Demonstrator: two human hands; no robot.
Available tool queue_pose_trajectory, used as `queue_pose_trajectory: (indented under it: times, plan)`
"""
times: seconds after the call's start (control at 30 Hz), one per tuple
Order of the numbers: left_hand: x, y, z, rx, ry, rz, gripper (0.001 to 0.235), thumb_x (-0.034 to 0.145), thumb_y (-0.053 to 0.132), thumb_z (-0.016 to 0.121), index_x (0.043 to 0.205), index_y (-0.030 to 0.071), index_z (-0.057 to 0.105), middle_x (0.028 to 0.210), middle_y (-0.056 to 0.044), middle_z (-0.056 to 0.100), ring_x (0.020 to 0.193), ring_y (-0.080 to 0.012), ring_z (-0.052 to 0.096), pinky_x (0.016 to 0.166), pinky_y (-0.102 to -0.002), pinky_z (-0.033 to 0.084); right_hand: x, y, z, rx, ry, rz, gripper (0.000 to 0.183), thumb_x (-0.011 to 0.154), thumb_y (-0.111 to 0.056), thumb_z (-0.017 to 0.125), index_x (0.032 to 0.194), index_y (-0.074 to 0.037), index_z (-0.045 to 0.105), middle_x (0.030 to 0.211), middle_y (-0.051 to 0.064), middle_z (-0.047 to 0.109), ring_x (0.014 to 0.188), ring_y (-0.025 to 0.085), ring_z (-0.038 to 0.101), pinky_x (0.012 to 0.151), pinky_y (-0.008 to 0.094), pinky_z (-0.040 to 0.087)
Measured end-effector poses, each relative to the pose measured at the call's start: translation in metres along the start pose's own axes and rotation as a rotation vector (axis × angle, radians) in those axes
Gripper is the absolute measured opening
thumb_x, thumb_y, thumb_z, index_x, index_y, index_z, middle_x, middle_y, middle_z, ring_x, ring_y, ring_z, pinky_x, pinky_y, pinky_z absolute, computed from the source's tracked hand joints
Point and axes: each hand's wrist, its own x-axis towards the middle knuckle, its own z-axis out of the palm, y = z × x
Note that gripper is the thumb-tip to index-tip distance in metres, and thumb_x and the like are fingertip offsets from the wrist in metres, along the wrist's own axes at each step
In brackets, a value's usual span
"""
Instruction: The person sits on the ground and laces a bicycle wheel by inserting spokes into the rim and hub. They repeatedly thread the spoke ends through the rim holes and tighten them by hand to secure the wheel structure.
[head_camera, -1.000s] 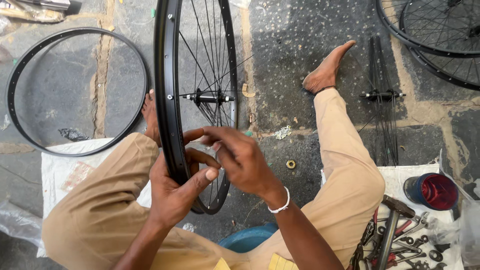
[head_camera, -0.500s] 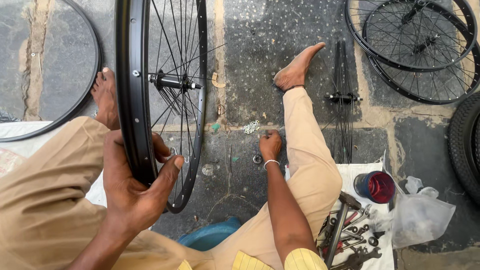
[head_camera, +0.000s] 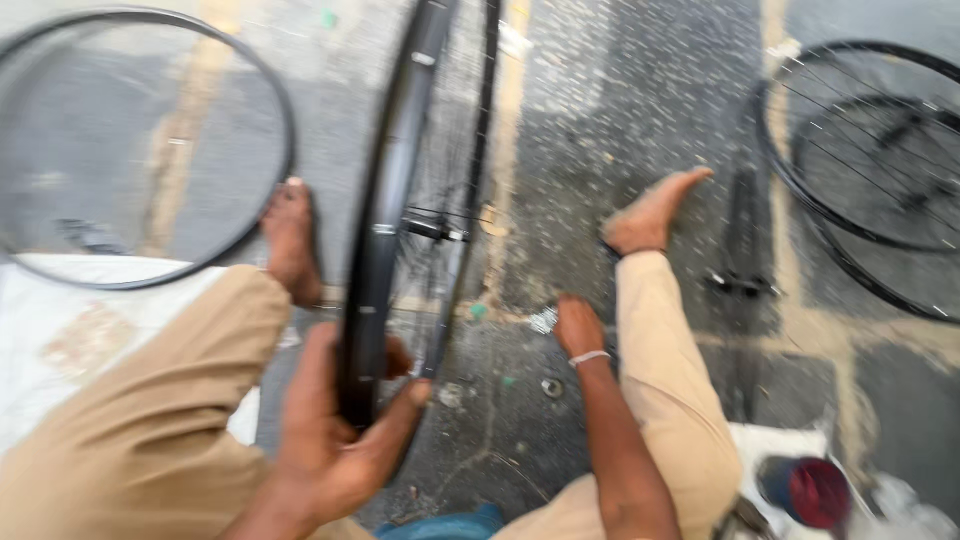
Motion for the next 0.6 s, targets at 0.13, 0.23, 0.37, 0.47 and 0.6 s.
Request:
queue_pose_trajectory:
  times: [0.13, 0.23, 0.37, 0.47, 0.6]
  plan:
    - [0.007, 0.007, 0.001, 0.089, -0.09, -0.044, 0.034, 0.084, 0.008, 0.079, 0.106, 0.005, 0.053, 0.066, 0.0, 0.054, 0.052, -0.0086, 0.051, 0.046, -0.028, 0.04, 0.008, -0.001, -0.005, -0.039, -0.01, 0.008, 0.025, 0.081, -0.012, 0.062, 0.098, 0.005, 0.063, 0.097, 0.03, 0.069, 0.092, 0.046, 0.068, 0.084, 0.053, 0.055]
    - [0.011, 0.016, -0.001, 0.08, -0.074, 0.196, 0.033, 0.087, 0.006, 0.076, 0.11, 0.003, 0.054, 0.069, 0.0, 0.052, 0.055, -0.0091, 0.05, 0.047, -0.03, 0.039, 0.004, -0.033, -0.022, 0.079, -0.002, 0.151, 0.029, 0.086, -0.019, 0.068, 0.099, 0.006, 0.063, 0.097, 0.031, 0.069, 0.092, 0.045, 0.069, 0.088, 0.051, 0.054]
    - [0.008, 0.028, 0.004, 0.091, -0.058, 0.116, 0.032, 0.086, 0.012, 0.08, 0.101, 0.003, 0.055, 0.064, -0.002, 0.047, 0.052, -0.0111, 0.046, 0.044, -0.032, 0.037, 0.022, -0.093, -0.117, 1.003, 0.114, 0.246, 0.021, 0.094, -0.012, 0.064, 0.106, 0.004, 0.071, 0.091, 0.015, 0.07, 0.082, 0.026, 0.069, 0.078, 0.042, 0.058]
    - [0.006, 0.038, 0.01, 0.099, -0.066, 0.07, 0.031, 0.085, 0.018, 0.082, 0.093, 0.002, 0.057, 0.061, -0.003, 0.052, 0.049, -0.012, 0.05, 0.043, -0.032, 0.039, 0.003, -0.141, -0.234, 1.723, 0.013, 0.014, 0.012, 0.104, -0.007, 0.058, 0.11, 0.001, 0.065, 0.094, 0.007, 0.064, 0.087, 0.015, 0.065, 0.081, 0.037, 0.059]
    - [0.009, 0.047, 0.017, 0.054, -0.137, 0.009, 0.028, 0.087, 0.024, 0.079, 0.092, 0.004, 0.061, 0.063, -0.004, 0.059, 0.048, -0.012, 0.057, 0.04, -0.033, 0.042, -0.074, -0.213, -0.373, 1.304, 0.24, -0.344, 0.014, 0.104, -0.004, 0.061, 0.113, 0.004, 0.068, 0.105, 0.009, 0.066, 0.093, 0.017, 0.066, 0.086, 0.033, 0.057]
